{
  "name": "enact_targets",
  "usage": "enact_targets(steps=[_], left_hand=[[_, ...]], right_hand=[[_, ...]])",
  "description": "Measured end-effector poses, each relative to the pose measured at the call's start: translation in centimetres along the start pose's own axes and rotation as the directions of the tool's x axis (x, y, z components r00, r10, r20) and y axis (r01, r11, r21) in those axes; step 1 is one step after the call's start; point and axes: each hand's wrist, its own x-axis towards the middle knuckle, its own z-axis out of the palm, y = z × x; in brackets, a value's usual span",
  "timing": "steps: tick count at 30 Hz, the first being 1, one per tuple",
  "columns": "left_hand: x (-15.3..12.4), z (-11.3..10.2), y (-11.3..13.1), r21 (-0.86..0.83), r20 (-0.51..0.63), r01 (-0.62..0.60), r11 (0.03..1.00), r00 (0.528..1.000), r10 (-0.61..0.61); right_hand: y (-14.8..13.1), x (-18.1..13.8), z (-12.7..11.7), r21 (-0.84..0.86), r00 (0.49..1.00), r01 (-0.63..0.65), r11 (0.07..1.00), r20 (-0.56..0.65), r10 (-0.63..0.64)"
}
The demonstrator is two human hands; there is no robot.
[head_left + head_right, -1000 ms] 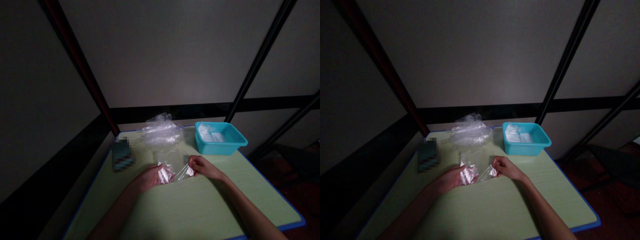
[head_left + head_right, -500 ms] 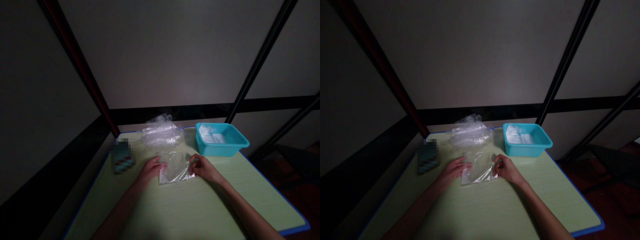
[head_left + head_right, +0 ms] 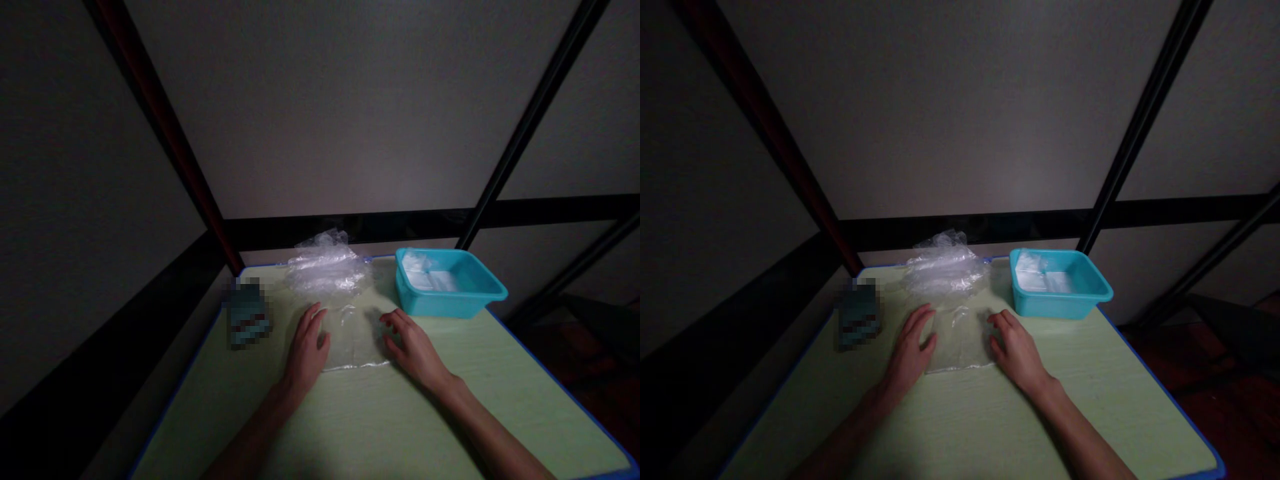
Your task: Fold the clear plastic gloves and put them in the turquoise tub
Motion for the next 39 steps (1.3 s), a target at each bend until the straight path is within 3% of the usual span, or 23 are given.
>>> enact_targets(steps=[2,4,6,9,15,20,25,29,32,36,39], left_hand=[[-0.5,0.0,0.7,0.160,0.118,-0.168,0.973,0.982,0.150],[-0.9,0.1,1.2,0.331,0.306,-0.361,0.872,0.915,0.263],[-1.3,0.2,1.5,0.420,0.455,-0.483,0.769,0.845,0.282],[-1.7,0.2,1.3,0.453,0.549,-0.544,0.707,0.794,0.259],[-2.1,0.2,0.5,0.537,0.541,-0.523,0.662,0.815,0.206],[-1.9,0.2,0.5,0.536,0.540,-0.531,0.656,0.813,0.217],[-2.0,-1.4,1.5,0.481,0.585,-0.566,0.669,0.776,0.236],[-2.7,-2.9,1.9,0.433,0.609,-0.582,0.688,0.752,0.252],[-3.0,-3.1,1.7,0.429,0.588,-0.571,0.700,0.764,0.264],[-3.0,-2.7,1.2,0.431,0.544,-0.539,0.724,0.795,0.268],[-2.7,-2.4,0.9,0.361,0.480,-0.444,0.820,0.842,0.245]], right_hand=[[-0.6,0.0,0.4,-0.090,0.993,0.117,0.989,0.031,-0.115],[-1.1,0.1,1.0,-0.157,0.973,0.220,0.963,0.113,-0.203],[-1.4,0.1,1.7,-0.222,0.945,0.302,0.927,0.198,-0.261],[-1.3,-0.1,2.5,-0.278,0.915,0.372,0.886,0.272,-0.298],[-0.3,-0.5,3.1,-0.325,0.915,0.360,0.874,0.304,-0.264],[0.0,-0.3,2.9,-0.270,0.914,0.349,0.897,0.310,-0.263],[-0.1,-0.1,-0.2,-0.059,0.874,0.395,0.917,0.330,-0.356],[-0.2,-0.7,-2.4,-0.150,0.842,0.474,0.868,0.366,-0.397],[-0.1,-1.0,-2.2,-0.237,0.844,0.483,0.843,0.382,-0.377],[0.1,-0.9,-1.1,-0.209,0.877,0.435,0.876,0.319,-0.359],[0.1,-0.9,-0.9,-0.153,0.915,0.369,0.917,0.235,-0.329]])
